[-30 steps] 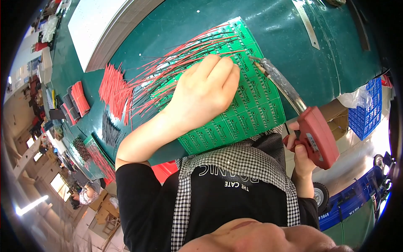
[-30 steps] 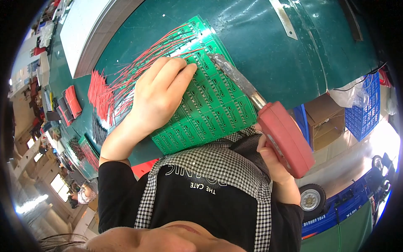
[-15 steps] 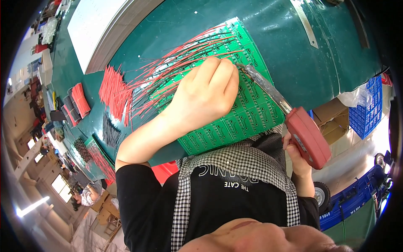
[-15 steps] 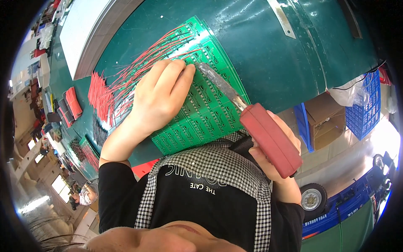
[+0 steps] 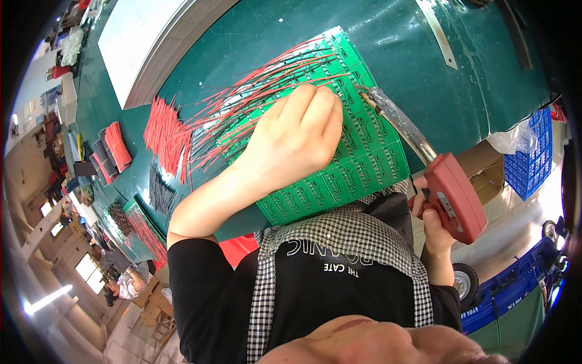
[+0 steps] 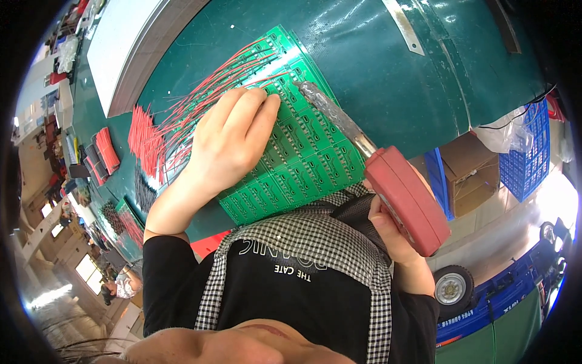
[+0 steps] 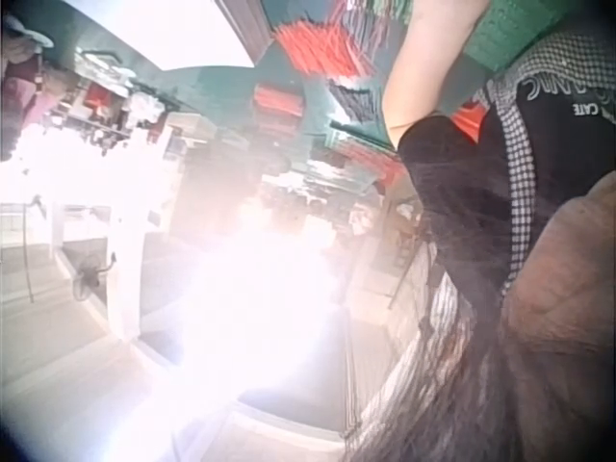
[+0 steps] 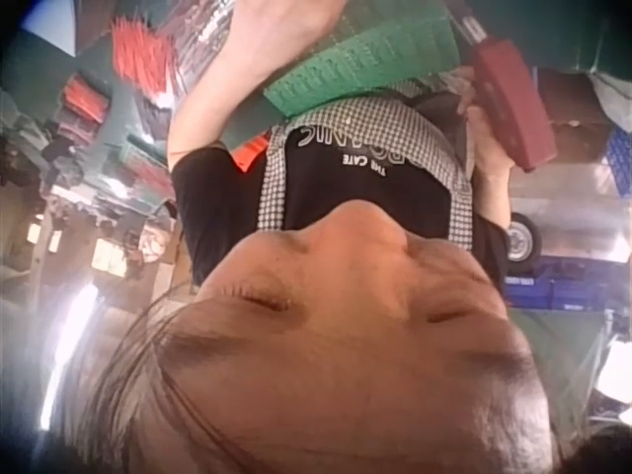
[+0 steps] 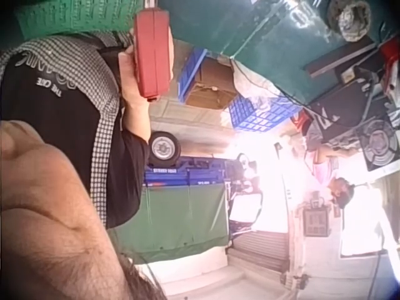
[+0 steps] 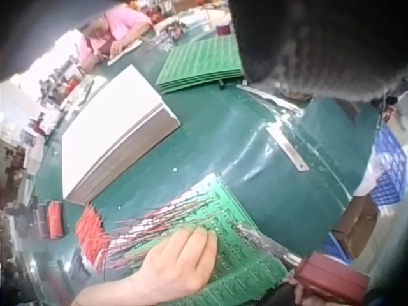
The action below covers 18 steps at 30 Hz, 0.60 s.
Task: Soldering red wires onto a green printed circuit board at a factory workbench.
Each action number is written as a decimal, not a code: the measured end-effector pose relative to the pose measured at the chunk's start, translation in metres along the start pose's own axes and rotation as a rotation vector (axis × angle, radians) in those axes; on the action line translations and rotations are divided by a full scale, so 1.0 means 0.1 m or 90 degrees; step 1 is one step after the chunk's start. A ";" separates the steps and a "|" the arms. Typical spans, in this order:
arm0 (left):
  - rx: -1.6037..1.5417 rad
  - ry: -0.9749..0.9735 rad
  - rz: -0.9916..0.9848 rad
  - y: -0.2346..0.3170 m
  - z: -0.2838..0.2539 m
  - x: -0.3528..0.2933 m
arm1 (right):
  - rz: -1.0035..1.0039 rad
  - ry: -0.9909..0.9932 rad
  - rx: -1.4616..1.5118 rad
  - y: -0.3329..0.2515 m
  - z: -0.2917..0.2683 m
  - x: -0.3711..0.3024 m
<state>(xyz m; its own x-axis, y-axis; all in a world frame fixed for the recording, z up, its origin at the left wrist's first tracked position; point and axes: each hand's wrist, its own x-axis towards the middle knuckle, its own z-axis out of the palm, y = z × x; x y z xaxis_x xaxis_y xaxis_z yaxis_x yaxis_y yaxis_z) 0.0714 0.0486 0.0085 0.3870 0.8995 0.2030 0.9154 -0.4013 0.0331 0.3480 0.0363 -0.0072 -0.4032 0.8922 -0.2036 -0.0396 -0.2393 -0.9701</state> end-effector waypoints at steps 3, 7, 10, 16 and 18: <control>-0.012 -0.003 -0.006 0.00 0.00 0.00 | -0.023 0.003 -0.009 0.01 0.00 0.01; -0.073 0.004 -0.024 -0.02 -0.01 0.02 | -0.035 0.008 -0.009 0.03 -0.03 -0.01; -0.130 0.086 -0.024 -0.05 0.05 0.04 | -0.050 0.021 -0.011 0.05 -0.05 -0.03; -0.132 0.061 -0.034 -0.01 0.06 0.13 | -0.038 0.041 -0.038 0.02 -0.06 0.00; -0.133 0.065 -0.034 -0.01 0.09 0.15 | -0.040 0.021 -0.039 0.02 -0.07 0.02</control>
<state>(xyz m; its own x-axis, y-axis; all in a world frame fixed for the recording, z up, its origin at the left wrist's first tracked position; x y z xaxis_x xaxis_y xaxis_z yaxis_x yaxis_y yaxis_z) 0.0775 0.0639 0.0023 0.3161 0.9025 0.2926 0.8871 -0.3905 0.2462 0.3536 0.0398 -0.0108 -0.3718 0.9169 -0.1452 -0.0079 -0.1596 -0.9872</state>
